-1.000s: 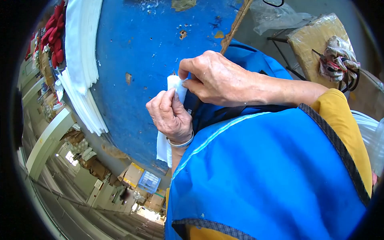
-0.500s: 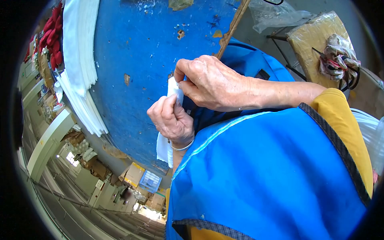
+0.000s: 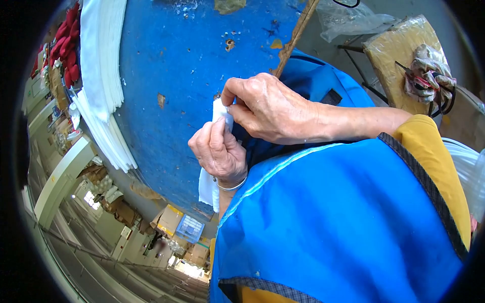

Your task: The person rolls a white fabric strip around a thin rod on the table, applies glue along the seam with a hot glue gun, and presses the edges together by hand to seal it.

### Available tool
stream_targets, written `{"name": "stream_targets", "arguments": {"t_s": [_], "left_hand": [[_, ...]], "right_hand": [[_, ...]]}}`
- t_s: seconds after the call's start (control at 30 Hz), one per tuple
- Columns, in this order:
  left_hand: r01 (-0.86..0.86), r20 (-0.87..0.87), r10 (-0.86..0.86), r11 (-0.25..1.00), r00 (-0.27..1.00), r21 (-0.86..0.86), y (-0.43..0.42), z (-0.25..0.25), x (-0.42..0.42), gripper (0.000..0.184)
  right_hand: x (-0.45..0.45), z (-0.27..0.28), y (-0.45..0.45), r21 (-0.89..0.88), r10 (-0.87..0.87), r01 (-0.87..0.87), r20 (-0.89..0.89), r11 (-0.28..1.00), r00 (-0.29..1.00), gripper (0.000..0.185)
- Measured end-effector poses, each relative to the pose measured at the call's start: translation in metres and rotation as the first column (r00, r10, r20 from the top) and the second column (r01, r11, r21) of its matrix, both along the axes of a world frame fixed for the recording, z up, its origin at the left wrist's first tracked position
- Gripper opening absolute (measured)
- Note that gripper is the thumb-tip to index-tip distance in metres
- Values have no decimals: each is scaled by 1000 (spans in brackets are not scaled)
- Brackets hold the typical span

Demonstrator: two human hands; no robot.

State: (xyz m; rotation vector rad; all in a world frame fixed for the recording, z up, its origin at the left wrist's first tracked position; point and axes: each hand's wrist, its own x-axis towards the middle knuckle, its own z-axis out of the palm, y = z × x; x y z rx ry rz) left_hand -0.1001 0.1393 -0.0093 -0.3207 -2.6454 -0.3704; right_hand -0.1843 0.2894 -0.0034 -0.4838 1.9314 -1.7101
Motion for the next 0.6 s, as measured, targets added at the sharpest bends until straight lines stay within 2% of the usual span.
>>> {"name": "stream_targets", "arguments": {"t_s": [0.13, 0.23, 0.43, 0.57, 0.6], "left_hand": [[8, 23, -8, 1000, 1000, -20, -1, 0, 1, 18], [11, 26, -10, 1000, 1000, -27, -1, 0, 2, 18], [35, 25, -35, 999, 999, -29, -1, 1, 2, 18], [56, 56, -53, 997, 997, -47, -1, 3, 2, 19], [30, 65, -31, 999, 997, 22, 0, 6, 2, 20]], "right_hand": [[1, 1, 2, -1, 3, -3, 63, 1000, 998, 11], [5, -5, 2, 10, -16, 16, -4, 1000, 1000, 7], [1, 3, 3, -14, 6, -4, 86, 1000, 996, 14], [4, -3, -1, 0, -19, 19, -37, 1000, 999, 13], [5, -5, -1, -6, -19, 19, -72, 1000, 997, 12]]}}
